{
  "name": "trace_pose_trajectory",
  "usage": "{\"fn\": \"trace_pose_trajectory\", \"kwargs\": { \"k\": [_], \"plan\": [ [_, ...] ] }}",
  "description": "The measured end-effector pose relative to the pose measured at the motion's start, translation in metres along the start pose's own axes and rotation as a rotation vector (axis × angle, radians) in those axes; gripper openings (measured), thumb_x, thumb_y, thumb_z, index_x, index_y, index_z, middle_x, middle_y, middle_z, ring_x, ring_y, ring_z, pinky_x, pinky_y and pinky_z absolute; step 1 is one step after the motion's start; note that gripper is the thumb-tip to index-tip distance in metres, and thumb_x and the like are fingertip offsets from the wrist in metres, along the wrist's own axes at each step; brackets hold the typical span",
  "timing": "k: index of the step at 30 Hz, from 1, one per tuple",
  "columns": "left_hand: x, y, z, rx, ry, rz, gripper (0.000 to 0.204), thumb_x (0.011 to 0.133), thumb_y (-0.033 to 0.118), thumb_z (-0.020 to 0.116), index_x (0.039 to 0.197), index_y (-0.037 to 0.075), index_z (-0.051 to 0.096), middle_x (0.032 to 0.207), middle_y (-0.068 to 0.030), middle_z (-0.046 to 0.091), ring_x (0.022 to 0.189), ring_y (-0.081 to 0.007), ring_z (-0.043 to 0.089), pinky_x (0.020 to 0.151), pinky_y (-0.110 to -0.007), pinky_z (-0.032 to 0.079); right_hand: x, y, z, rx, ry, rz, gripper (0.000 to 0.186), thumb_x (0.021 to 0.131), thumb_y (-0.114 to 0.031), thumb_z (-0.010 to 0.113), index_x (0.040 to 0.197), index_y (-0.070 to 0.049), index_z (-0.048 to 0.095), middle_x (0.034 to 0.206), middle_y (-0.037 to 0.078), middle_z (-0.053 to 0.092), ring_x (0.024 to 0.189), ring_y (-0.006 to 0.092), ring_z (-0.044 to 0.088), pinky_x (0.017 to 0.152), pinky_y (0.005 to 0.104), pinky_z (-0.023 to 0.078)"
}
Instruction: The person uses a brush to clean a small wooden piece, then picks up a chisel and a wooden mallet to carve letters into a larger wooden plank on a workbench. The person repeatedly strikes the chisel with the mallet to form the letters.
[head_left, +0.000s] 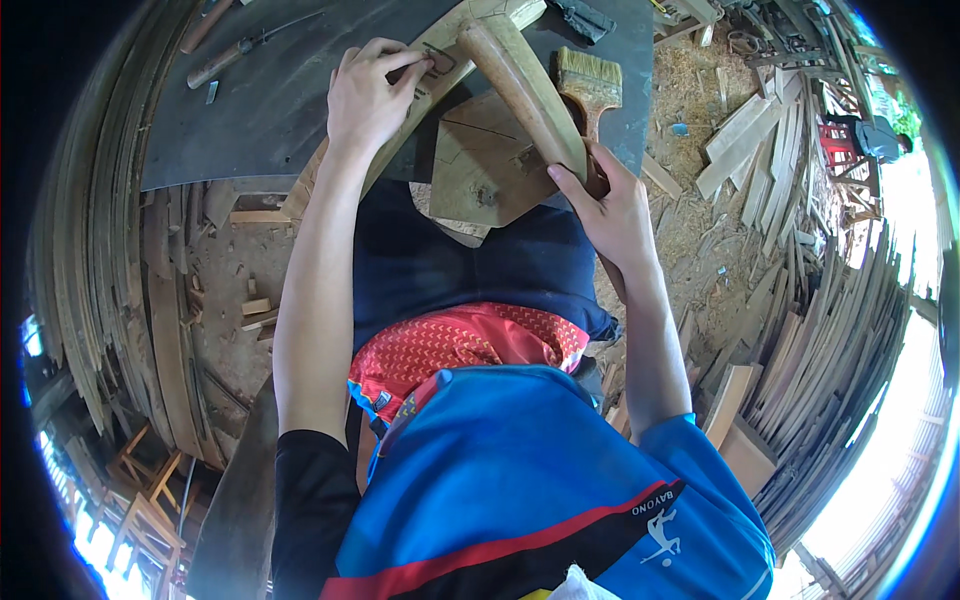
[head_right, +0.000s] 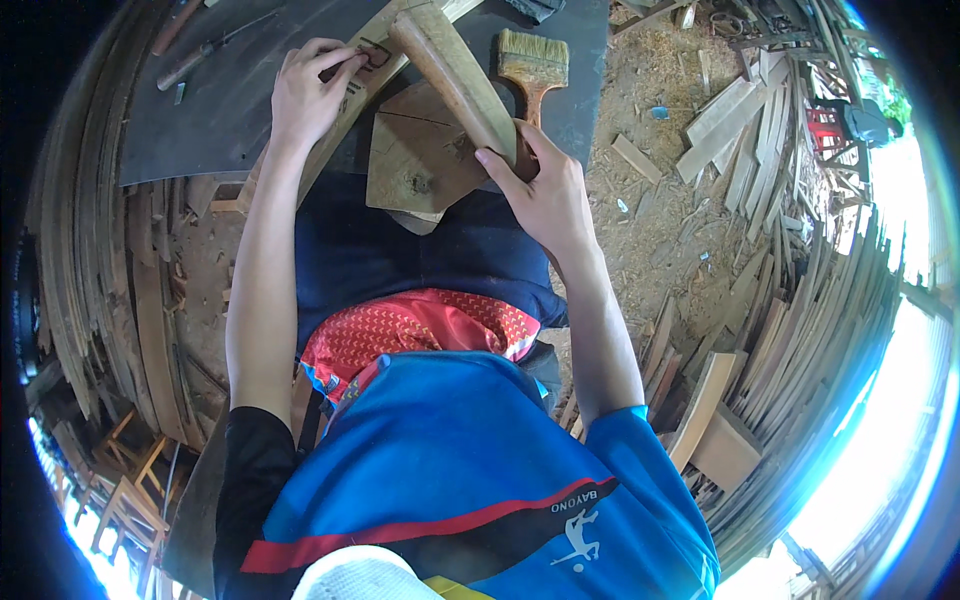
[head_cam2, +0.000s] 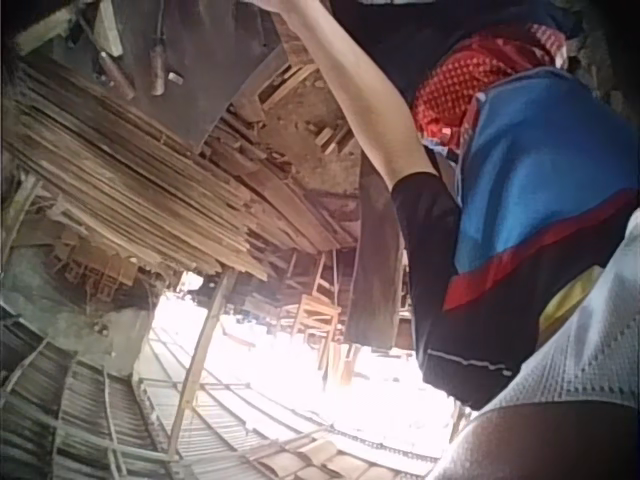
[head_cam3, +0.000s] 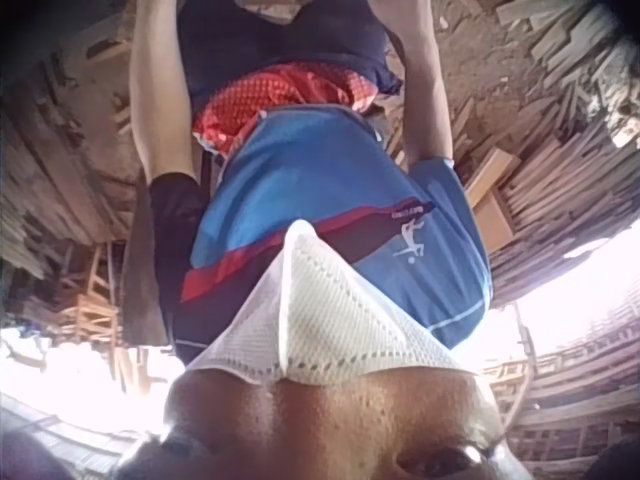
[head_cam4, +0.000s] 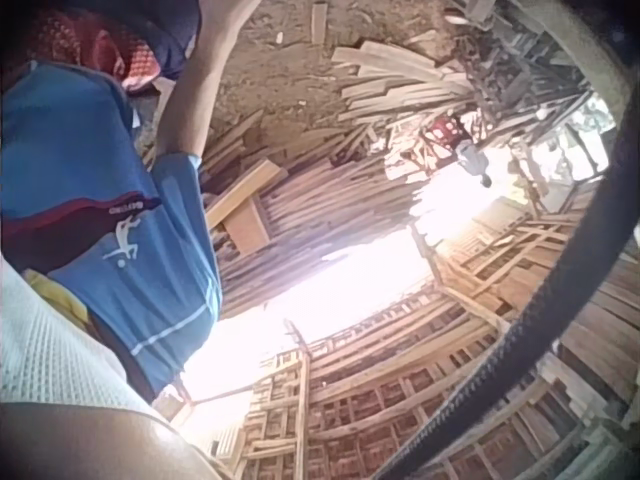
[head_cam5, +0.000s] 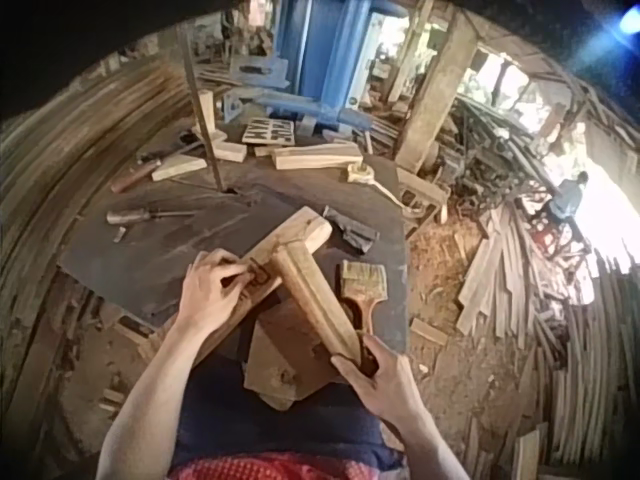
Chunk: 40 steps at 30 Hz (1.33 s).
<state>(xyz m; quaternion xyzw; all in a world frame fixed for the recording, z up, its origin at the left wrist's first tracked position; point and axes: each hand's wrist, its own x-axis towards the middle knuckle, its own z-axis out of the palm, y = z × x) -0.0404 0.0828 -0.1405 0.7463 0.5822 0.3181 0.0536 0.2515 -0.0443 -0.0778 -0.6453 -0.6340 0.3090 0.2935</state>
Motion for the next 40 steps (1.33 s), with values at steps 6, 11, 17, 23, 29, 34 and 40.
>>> {"fn": "trace_pose_trajectory", "kwargs": {
  "k": [6, 11, 17, 23, 29, 34, 40],
  "plan": [
    [-0.001, -0.002, 0.002, -0.014, 0.012, -0.005, 0.017, 0.097, 0.031, 0.075, 0.106, 0.021, 0.084, 0.111, 0.0032, 0.074, 0.105, -0.0257, 0.066, 0.097, -0.041, 0.051, -0.001, -0.005, 0.000, -0.003, 0.002, -0.086, 0.047, 0.095, -0.035, 0.081, 0.123, 0.001, 0.068, 0.080, 0.020, 0.069, 0.067, 0.0294, 0.066, 0.067, 0.0384, 0.052],
    [-0.001, 0.001, 0.001, -0.001, 0.017, -0.005, 0.015, 0.098, 0.029, 0.073, 0.104, 0.022, 0.085, 0.108, 0.0043, 0.073, 0.105, -0.0240, 0.066, 0.098, -0.042, 0.050, -0.002, -0.018, -0.005, -0.011, 0.029, -0.166, 0.046, 0.095, -0.033, 0.082, 0.122, 0.001, 0.067, 0.076, 0.019, 0.066, 0.067, 0.0318, 0.068, 0.065, 0.0374, 0.053],
    [-0.002, 0.000, -0.002, -0.051, 0.037, 0.023, 0.014, 0.098, 0.026, 0.074, 0.105, 0.019, 0.084, 0.105, 0.0023, 0.074, 0.101, -0.0258, 0.067, 0.094, -0.043, 0.051, 0.004, -0.032, -0.009, -0.110, -0.022, -0.213, 0.048, 0.096, -0.032, 0.081, 0.126, 0.001, 0.065, 0.084, 0.022, 0.071, 0.075, 0.0391, 0.073, 0.067, 0.0424, 0.056],
    [-0.005, 0.001, -0.002, -0.071, 0.043, 0.049, 0.014, 0.097, 0.021, 0.074, 0.105, 0.015, 0.084, 0.104, -0.0008, 0.074, 0.099, -0.0289, 0.067, 0.091, -0.043, 0.053, 0.002, -0.028, -0.005, -0.119, 0.016, -0.216, 0.049, 0.096, -0.032, 0.082, 0.128, 0.000, 0.065, 0.090, 0.022, 0.073, 0.081, 0.0414, 0.074, 0.068, 0.0441, 0.056],
    [-0.003, 0.000, -0.003, -0.062, 0.056, 0.044, 0.015, 0.096, 0.023, 0.076, 0.105, 0.013, 0.084, 0.105, -0.0028, 0.075, 0.098, -0.0302, 0.068, 0.088, -0.042, 0.055, -0.004, -0.027, 0.001, -0.103, 0.075, -0.302, 0.047, 0.095, -0.030, 0.083, 0.126, 0.001, 0.065, 0.091, 0.022, 0.072, 0.079, 0.0408, 0.074, 0.068, 0.0434, 0.056],
    [-0.002, 0.003, -0.004, -0.055, 0.066, 0.051, 0.017, 0.095, 0.023, 0.078, 0.106, 0.012, 0.084, 0.104, -0.0036, 0.076, 0.096, -0.0296, 0.069, 0.086, -0.041, 0.056, -0.007, -0.031, 0.007, -0.143, 0.062, -0.236, 0.044, 0.096, -0.026, 0.082, 0.127, 0.000, 0.065, 0.089, 0.022, 0.072, 0.078, 0.0365, 0.075, 0.068, 0.0415, 0.056],
    [-0.008, -0.003, -0.008, -0.409, 0.087, -0.204, 0.025, 0.098, 0.017, 0.074, 0.122, 0.012, 0.079, 0.105, -0.0083, 0.077, 0.098, -0.0214, 0.071, 0.090, -0.041, 0.057, -0.010, -0.045, -0.005, 0.034, 0.076, -0.164, 0.042, 0.098, -0.029, 0.079, 0.131, -0.005, 0.066, 0.099, 0.020, 0.077, 0.091, 0.0340, 0.079, 0.076, 0.0420, 0.061]
  ]
}}
